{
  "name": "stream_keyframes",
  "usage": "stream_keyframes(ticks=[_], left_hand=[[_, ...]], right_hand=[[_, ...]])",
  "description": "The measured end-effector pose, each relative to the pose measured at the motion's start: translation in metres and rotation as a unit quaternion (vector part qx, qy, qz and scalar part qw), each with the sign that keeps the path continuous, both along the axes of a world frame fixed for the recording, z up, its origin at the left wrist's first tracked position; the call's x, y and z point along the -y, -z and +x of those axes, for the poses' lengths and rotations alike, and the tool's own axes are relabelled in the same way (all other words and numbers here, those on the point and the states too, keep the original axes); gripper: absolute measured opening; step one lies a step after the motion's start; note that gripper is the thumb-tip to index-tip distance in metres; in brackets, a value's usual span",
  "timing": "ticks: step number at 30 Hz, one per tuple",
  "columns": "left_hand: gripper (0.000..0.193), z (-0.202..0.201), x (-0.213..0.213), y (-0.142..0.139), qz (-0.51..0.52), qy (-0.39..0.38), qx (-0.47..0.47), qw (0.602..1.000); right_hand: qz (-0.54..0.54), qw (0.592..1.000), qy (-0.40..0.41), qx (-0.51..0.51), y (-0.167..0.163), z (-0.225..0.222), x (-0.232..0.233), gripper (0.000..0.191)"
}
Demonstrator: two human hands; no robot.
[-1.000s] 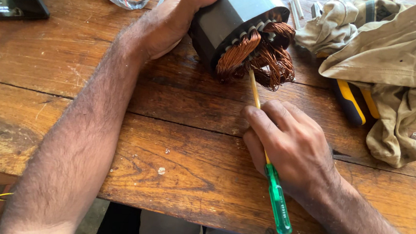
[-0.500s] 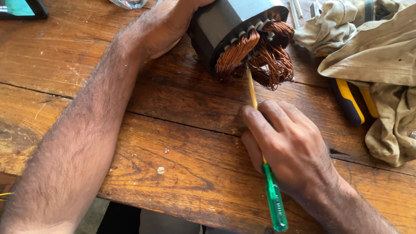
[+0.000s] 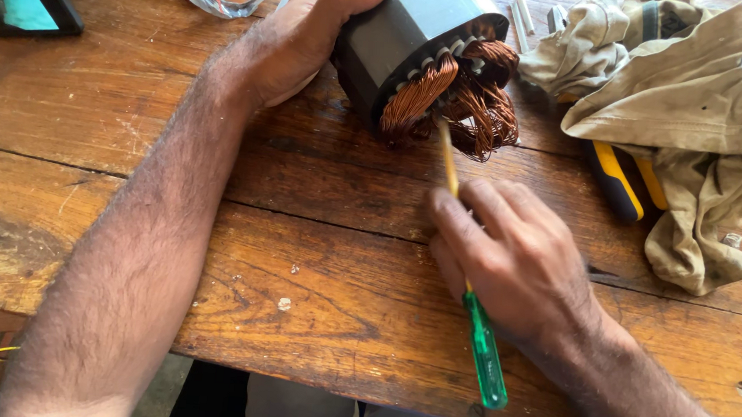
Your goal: The person holds a motor stator with copper windings and uses a green-handled screwdriver to carefully push and arrange the wires into the stator slots. The hands repeatedly adjust the tool angle and position to seat the windings.
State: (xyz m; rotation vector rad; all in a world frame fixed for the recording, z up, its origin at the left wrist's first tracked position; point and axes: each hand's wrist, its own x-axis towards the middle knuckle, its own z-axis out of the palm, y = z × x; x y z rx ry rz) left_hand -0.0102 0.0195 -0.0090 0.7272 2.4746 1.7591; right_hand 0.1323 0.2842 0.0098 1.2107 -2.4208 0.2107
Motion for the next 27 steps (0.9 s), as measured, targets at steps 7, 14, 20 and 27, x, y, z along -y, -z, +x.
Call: stream_keyframes(ticks=[7,14,20,27], left_hand=[[0.106,0.0035,-0.0004,-0.0033,0.012,0.002,0.002,1.000],[0.106,0.0033,0.0006,-0.0039,0.018,0.000,0.008,1.000],[0.111,0.0006,0.0004,-0.0033,0.009,0.006,0.009,1.000],[0.118,-0.0018,0.0017,0.0017,0.005,0.007,0.000,1.000]], right_hand=[[-0.005,1.000,0.000,0.029,-0.0043,-0.0010,0.0027,0.039],[-0.022,0.999,-0.002,0.049,-0.0039,-0.0002,0.0035,0.036],[-0.059,0.996,0.004,0.067,-0.0031,-0.0019,0.0031,0.035],[-0.064,0.995,0.006,0.081,-0.0060,-0.0003,-0.0002,0.034]])
